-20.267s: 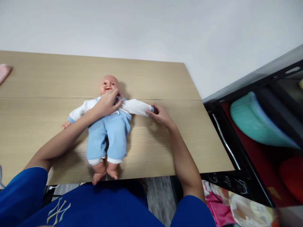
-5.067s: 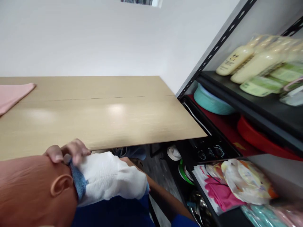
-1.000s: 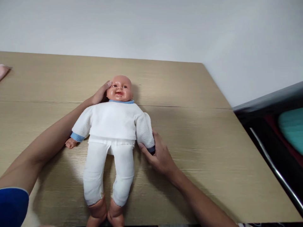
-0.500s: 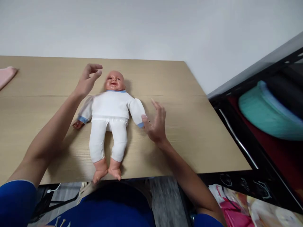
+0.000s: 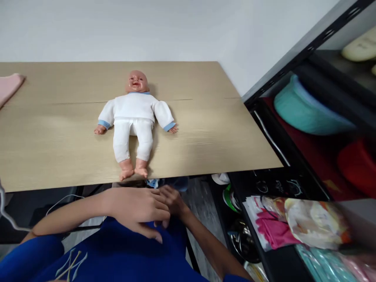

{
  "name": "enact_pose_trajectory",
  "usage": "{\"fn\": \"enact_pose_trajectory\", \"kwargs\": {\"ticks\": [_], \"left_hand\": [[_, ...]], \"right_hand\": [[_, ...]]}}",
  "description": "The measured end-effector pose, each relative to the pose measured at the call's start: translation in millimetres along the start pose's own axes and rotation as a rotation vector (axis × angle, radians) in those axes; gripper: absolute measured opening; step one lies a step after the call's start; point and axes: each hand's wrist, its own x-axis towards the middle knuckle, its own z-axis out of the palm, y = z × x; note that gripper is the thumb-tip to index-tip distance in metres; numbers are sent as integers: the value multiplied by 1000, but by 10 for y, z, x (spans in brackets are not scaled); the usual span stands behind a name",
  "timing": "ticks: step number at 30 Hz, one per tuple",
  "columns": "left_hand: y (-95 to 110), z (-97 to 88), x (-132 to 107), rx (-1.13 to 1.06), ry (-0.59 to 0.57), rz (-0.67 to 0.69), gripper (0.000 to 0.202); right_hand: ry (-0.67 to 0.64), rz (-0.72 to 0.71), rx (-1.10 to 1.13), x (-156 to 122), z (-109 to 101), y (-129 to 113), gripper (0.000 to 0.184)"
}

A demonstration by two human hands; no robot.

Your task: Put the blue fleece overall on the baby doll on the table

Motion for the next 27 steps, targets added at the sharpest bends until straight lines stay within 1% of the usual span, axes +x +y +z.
{"fn": "enact_pose_trajectory", "kwargs": {"ticks": [1, 2, 3, 4, 5, 7, 8, 10, 13, 14, 15, 16, 17, 18, 20, 22, 23, 24, 25, 27], "left_hand": [[-118, 171, -20, 1, -4, -15, 29], [-237, 315, -55, -2, -3, -44, 31], [-352, 431, -107, -17, 8, -84, 33], [-458, 522, -175, -40, 29, -136, 35], [-552, 590, -260, -59, 65, -214, 37], [-695, 676, -468, -74, 158, -375, 39], [-742, 702, -581, -61, 215, -458, 40], [-797, 737, -800, -27, 333, -592, 40], [-832, 797, -1057, 15, 508, -746, 41], [-848, 826, -1117, 27, 566, -789, 42], [-872, 860, -1164, 36, 623, -831, 43], [-907, 897, -1198, 46, 670, -868, 45], [-955, 935, -1219, 60, 715, -897, 49], [-1013, 968, -1227, 76, 754, -914, 54], [-1161, 1011, -1203, 95, 806, -916, 66], [-1333, 1014, -1133, 65, 828, -898, 75], [-1420, 1003, -1085, 29, 833, -899, 77], [-1501, 987, -1034, -12, 835, -907, 77], [-1574, 970, -982, -47, 838, -920, 75], [-1678, 941, -900, -82, 847, -948, 69]], "right_hand": [[-23, 5, -20, 10, 38, 54, 39], [-40, 31, -53, 21, 76, 109, 38], [-58, 71, -86, 31, 116, 162, 43], [-83, 117, -112, 40, 159, 207, 51], [-109, 159, -127, 47, 201, 240, 57], [-159, 184, -120, 44, 265, 251, 55], [-176, 162, -109, 30, 278, 227, 51], [-211, 55, -73, -33, 251, 127, 45], [-342, -186, 9, -196, 98, -38, 43], [-374, -238, 28, -257, 35, -59, 42], [-384, -262, 47, -314, -26, -50, 41], [-365, -252, 72, -364, -77, -8, 43], [-309, -206, 108, -401, -116, 66, 48], [-228, -121, 155, -423, -139, 168, 53], [-8, 162, 266, -413, -138, 419, 58], [166, 488, 353, -338, -91, 668, 59], [202, 594, 377, -288, -59, 772, 60], [206, 664, 402, -237, -27, 855, 58], [190, 697, 425, -190, 1, 915, 56], [136, 705, 473, -120, 36, 970, 49]]}}
